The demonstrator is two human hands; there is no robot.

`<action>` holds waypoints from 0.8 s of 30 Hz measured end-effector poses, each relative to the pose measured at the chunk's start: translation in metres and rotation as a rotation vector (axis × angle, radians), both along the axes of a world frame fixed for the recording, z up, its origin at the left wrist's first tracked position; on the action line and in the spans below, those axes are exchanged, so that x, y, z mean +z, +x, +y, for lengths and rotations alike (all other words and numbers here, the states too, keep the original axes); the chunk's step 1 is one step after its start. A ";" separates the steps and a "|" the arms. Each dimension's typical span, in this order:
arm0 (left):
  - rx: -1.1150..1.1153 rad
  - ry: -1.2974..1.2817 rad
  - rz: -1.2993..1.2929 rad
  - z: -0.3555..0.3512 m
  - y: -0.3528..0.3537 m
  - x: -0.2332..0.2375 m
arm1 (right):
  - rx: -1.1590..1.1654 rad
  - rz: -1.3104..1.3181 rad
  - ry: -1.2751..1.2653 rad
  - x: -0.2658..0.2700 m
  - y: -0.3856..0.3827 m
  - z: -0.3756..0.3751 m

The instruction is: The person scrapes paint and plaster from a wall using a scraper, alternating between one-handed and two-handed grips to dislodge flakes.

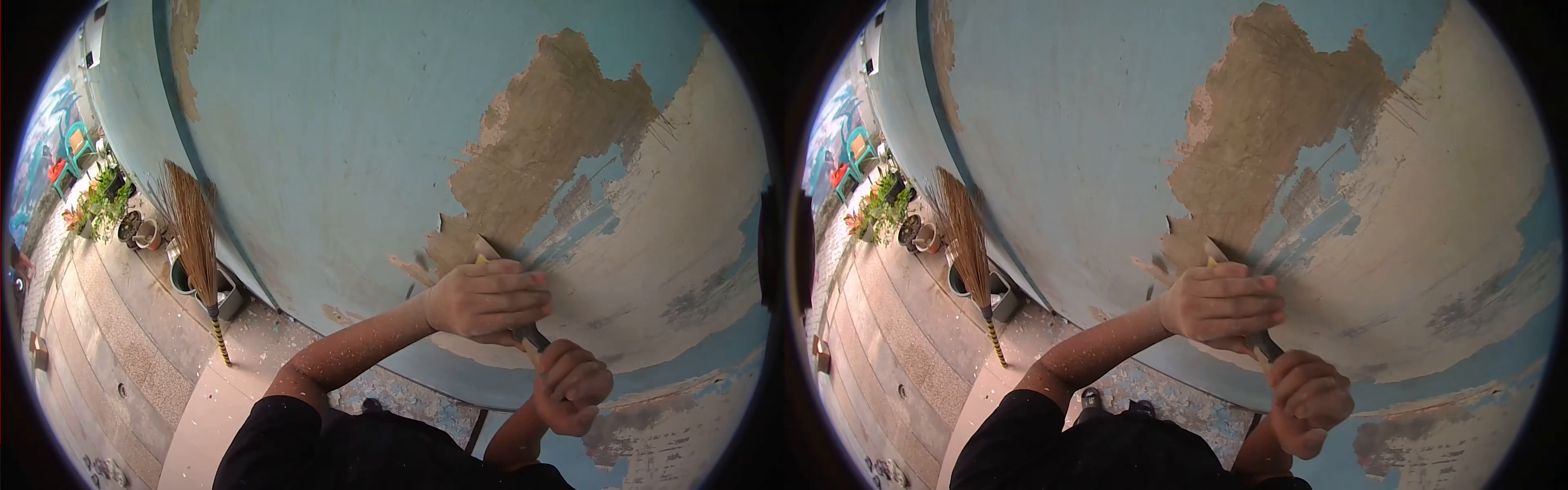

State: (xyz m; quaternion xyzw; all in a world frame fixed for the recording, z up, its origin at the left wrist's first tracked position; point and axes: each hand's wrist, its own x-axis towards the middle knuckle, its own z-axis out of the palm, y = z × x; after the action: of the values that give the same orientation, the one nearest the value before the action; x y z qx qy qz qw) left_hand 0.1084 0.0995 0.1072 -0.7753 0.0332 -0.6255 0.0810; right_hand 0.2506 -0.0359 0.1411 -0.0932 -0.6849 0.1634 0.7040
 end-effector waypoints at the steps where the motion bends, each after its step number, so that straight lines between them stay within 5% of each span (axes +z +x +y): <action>1: 0.023 0.048 0.021 0.004 -0.001 0.002 | -0.027 0.089 -0.030 -0.004 -0.005 -0.004; 7: 0.287 0.063 0.049 0.047 -0.063 -0.019 | 0.072 0.067 -0.118 -0.014 -0.034 0.056; 11: 0.194 0.081 0.000 0.033 -0.052 -0.002 | -0.006 0.040 -0.090 0.007 -0.041 0.027; 13: -0.091 0.014 0.075 0.009 -0.032 0.024 | -0.057 0.029 -0.035 0.010 -0.033 0.005; 16: -0.160 0.066 0.090 0.012 -0.015 0.031 | -0.142 0.250 -0.036 0.007 -0.031 -0.011; 20: -0.099 0.116 0.150 0.026 -0.045 0.031 | -0.070 0.275 0.044 -0.007 -0.039 0.020; 22: 0.114 0.150 0.160 0.038 -0.053 0.026 | 0.009 0.232 -0.125 -0.011 -0.027 0.036; 24: 0.049 0.131 0.124 0.038 -0.045 0.019 | -0.001 0.202 -0.094 -0.011 -0.024 0.032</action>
State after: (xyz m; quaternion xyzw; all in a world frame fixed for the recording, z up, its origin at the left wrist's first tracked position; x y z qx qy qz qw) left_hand 0.0637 0.1375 0.1258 -0.8062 0.0599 -0.5705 0.1448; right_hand 0.2265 -0.0042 0.1305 -0.1093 -0.6018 0.2034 0.7645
